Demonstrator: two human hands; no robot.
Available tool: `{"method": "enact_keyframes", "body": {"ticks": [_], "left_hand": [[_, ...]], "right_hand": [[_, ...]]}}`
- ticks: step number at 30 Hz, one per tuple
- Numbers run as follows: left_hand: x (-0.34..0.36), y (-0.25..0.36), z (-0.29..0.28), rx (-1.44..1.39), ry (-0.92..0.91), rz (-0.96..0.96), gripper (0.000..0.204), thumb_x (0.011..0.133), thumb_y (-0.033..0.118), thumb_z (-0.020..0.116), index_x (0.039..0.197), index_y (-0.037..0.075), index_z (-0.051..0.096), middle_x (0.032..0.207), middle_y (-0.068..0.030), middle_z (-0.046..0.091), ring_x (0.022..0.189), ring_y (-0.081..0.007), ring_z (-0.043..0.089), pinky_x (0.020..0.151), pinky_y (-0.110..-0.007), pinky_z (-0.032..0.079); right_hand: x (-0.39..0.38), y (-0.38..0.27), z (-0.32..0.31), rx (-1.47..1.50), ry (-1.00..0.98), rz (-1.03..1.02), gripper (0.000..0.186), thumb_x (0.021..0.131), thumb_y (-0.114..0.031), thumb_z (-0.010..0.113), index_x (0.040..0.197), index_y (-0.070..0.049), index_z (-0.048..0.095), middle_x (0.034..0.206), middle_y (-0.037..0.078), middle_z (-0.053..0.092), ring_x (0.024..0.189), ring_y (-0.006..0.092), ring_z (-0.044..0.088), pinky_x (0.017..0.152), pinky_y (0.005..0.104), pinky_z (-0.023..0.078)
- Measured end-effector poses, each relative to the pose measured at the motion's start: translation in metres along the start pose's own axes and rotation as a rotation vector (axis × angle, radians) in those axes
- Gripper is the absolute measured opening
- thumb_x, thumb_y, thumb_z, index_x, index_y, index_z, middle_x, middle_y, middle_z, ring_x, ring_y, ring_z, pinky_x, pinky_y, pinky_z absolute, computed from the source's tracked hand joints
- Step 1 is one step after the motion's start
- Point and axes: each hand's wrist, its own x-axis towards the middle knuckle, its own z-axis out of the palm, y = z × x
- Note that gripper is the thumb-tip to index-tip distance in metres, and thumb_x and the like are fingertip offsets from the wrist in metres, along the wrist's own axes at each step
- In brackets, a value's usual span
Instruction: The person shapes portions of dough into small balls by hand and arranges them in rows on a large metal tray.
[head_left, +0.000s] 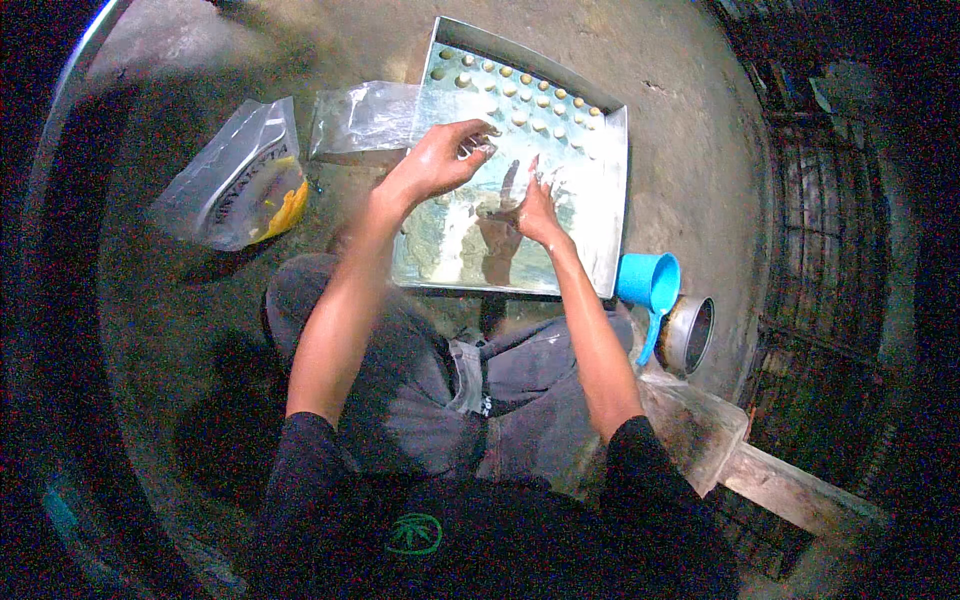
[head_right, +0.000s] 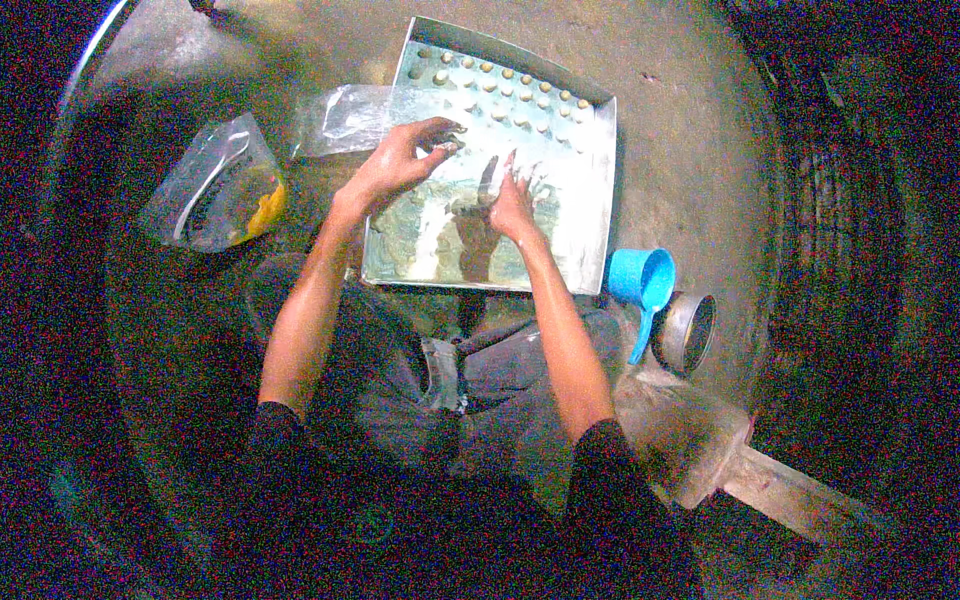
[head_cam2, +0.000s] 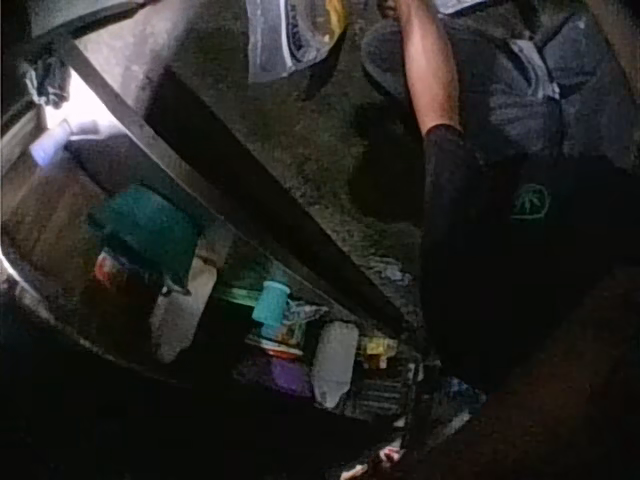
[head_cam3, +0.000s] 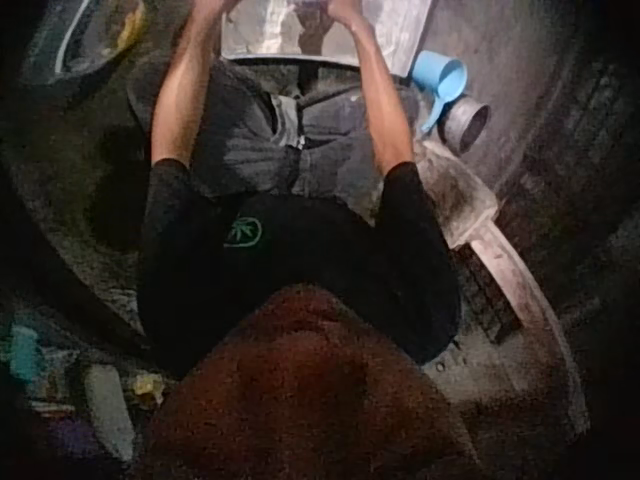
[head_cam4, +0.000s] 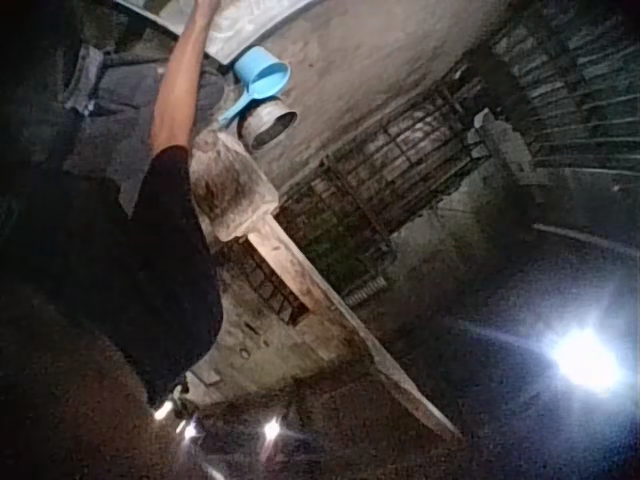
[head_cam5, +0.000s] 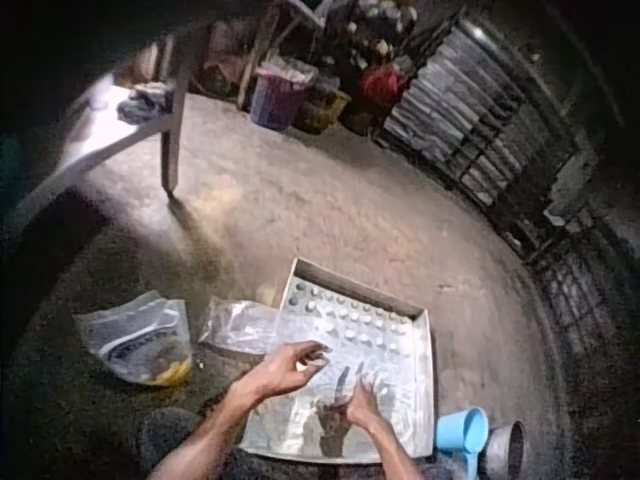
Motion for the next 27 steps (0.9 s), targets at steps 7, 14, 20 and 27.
{"method": "enact_keyframes", "body": {"ticks": [7, 14, 20, 27], "left_hand": [[0.0, 0.005, 0.001, -0.039, 0.014, 0.047, 0.039, 0.086, 0.024, 0.058, 0.114, -0.003, 0.06, 0.107, -0.0236, 0.064, 0.1, -0.0358, 0.064, 0.086, -0.039, 0.051], [0.001, 0.002, 0.001, -0.018, 0.004, 0.034, 0.036, 0.087, 0.024, 0.058, 0.113, -0.001, 0.061, 0.107, -0.0221, 0.065, 0.098, -0.0351, 0.064, 0.085, -0.039, 0.051], [0.005, 0.006, 0.008, -0.006, -0.025, 0.038, 0.036, 0.087, 0.023, 0.058, 0.113, -0.001, 0.061, 0.105, -0.022, 0.065, 0.097, -0.0352, 0.064, 0.084, -0.039, 0.051], [-0.001, 0.008, 0.002, 0.024, -0.028, -0.002, 0.036, 0.089, 0.024, 0.059, 0.118, 0.003, 0.06, 0.111, -0.016, 0.066, 0.099, -0.0261, 0.064, 0.085, -0.037, 0.051]], "right_hand": [[0.0, 0.001, -0.025, -0.285, -0.207, 0.229, 0.115, 0.068, -0.018, 0.07, 0.15, -0.023, -0.01, 0.147, 0.039, 0.009, 0.137, 0.0511, 0.019, 0.106, 0.0651, 0.021], [-0.031, 0.025, -0.02, -0.358, -0.062, 0.065, 0.114, 0.066, -0.016, 0.067, 0.15, -0.021, -0.009, 0.134, 0.041, 0.03, 0.125, 0.0552, 0.034, 0.104, 0.0542, 0.033], [-0.045, 0.021, 0.007, -0.314, -0.082, 0.019, 0.127, 0.062, -0.024, 0.081, 0.15, -0.019, -0.01, 0.147, 0.038, 0.01, 0.135, 0.0534, 0.017, 0.107, 0.0603, 0.024], [-0.046, 0.016, -0.001, -0.371, 0.061, 0.044, 0.12, 0.064, -0.012, 0.076, 0.15, -0.015, -0.007, 0.142, 0.042, 0.015, 0.134, 0.0546, 0.019, 0.108, 0.0567, 0.026]]}}
